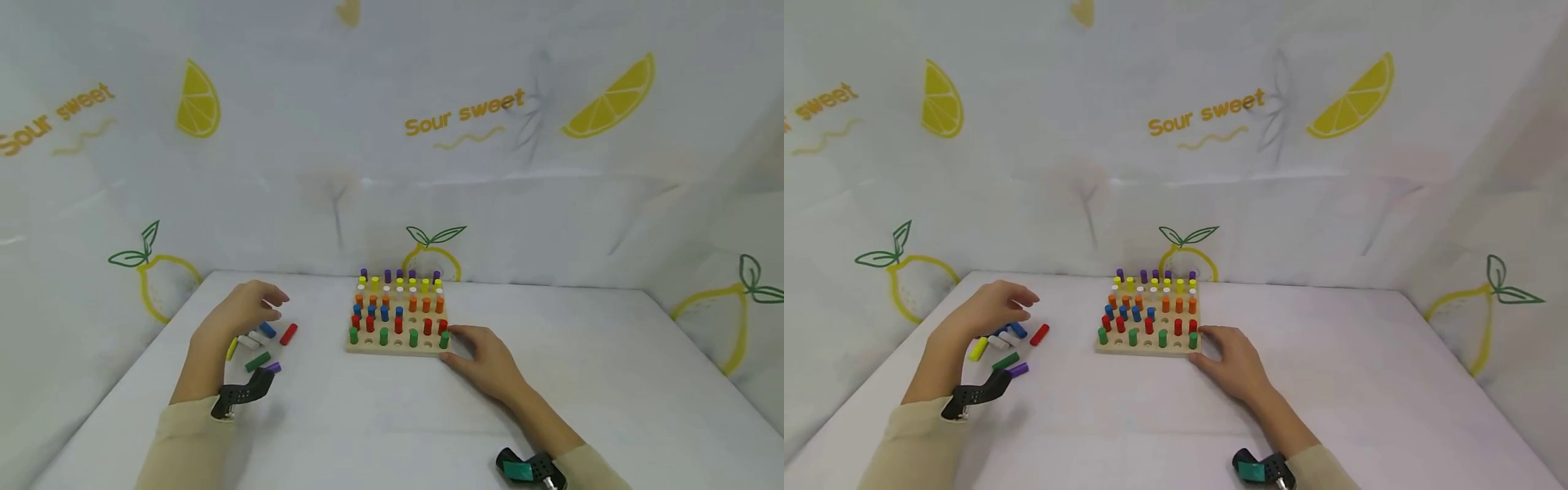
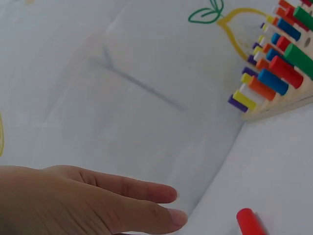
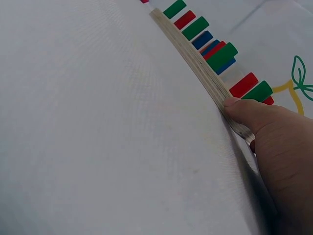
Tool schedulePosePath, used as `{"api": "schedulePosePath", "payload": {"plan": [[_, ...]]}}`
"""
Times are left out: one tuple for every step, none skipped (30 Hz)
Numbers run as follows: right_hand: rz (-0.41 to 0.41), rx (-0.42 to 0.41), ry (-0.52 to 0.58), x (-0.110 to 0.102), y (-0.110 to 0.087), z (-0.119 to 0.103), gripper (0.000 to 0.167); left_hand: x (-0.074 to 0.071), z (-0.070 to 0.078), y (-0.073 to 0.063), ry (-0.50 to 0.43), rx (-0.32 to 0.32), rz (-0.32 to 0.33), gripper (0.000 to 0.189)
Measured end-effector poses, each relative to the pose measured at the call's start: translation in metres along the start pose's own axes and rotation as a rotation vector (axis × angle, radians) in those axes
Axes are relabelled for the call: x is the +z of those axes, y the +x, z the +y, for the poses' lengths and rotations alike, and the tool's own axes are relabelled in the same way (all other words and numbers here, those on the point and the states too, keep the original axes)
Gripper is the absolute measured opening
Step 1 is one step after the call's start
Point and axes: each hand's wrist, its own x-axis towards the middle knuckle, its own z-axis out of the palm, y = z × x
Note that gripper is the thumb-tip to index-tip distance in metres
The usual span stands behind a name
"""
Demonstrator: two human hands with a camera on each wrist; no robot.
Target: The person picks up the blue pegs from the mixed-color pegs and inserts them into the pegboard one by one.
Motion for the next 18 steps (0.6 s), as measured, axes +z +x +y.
{"api": "schedulePosePath", "payload": {"plan": [[-0.002, 0.001, 0.0, 0.0, 0.001, 0.0, 0.06, -0.001, -0.004, -0.001, 0.007, -0.013, 0.002, 0.033], [-0.003, 0.003, -0.003, 0.0, 0.001, -0.001, 0.06, -0.002, -0.008, -0.002, 0.014, -0.029, 0.003, 0.033], [-0.003, 0.003, 0.001, 0.0, 0.002, -0.002, 0.06, -0.002, -0.012, -0.003, 0.02, -0.043, 0.004, 0.033], [-0.001, 0.005, 0.0, 0.0, 0.001, -0.001, 0.06, -0.002, -0.014, -0.003, 0.025, -0.05, 0.004, 0.033], [0.001, 0.006, 0.003, -0.001, 0.001, -0.001, 0.06, -0.002, -0.016, -0.003, 0.024, -0.058, 0.004, 0.033], [0.003, 0.005, 0.007, -0.002, 0.0, -0.001, 0.06, -0.002, -0.018, -0.003, 0.018, -0.068, 0.002, 0.033], [0.003, 0.004, 0.008, -0.002, 0.0, -0.001, 0.06, -0.002, -0.02, -0.003, 0.015, -0.074, 0.001, 0.033], [0.003, 0.003, 0.009, -0.002, 0.0, -0.001, 0.06, -0.002, -0.021, -0.003, 0.012, -0.078, 0.0, 0.033], [0.003, 0.004, 0.012, -0.002, 0.0, -0.001, 0.06, -0.002, -0.022, -0.003, 0.009, -0.076, -0.002, 0.033], [0.0, 0.006, 0.011, -0.002, 0.0, -0.001, 0.06, -0.002, -0.023, -0.003, 0.005, -0.076, -0.004, 0.033], [-0.002, 0.008, 0.01, -0.001, 0.0, -0.001, 0.06, -0.001, -0.024, -0.003, -0.001, -0.078, -0.008, 0.033], [-0.005, 0.01, 0.01, -0.001, 0.0, -0.001, 0.061, -0.001, -0.025, -0.003, -0.002, -0.077, -0.012, 0.033], [-0.007, 0.012, 0.009, -0.001, 0.0, -0.001, 0.061, 0.0, -0.026, -0.003, -0.002, -0.076, -0.015, 0.033], [-0.008, 0.011, 0.011, -0.001, 0.0, -0.001, 0.061, 0.0, -0.028, -0.003, -0.004, -0.077, -0.018, 0.033], [-0.008, 0.01, 0.012, -0.001, 0.0, -0.001, 0.061, 0.001, -0.029, -0.003, -0.007, -0.079, -0.02, 0.033], [-0.006, 0.006, 0.011, -0.001, 0.0, -0.001, 0.061, 0.002, -0.03, -0.002, -0.012, -0.084, -0.023, 0.034], [-0.003, 0.003, 0.011, 0.0, 0.001, -0.001, 0.06, 0.003, -0.031, -0.002, -0.017, -0.092, -0.024, 0.034], [0.0, -0.001, 0.011, 0.0, 0.001, -0.001, 0.06, 0.004, -0.032, -0.002, -0.02, -0.098, -0.024, 0.035]]}}
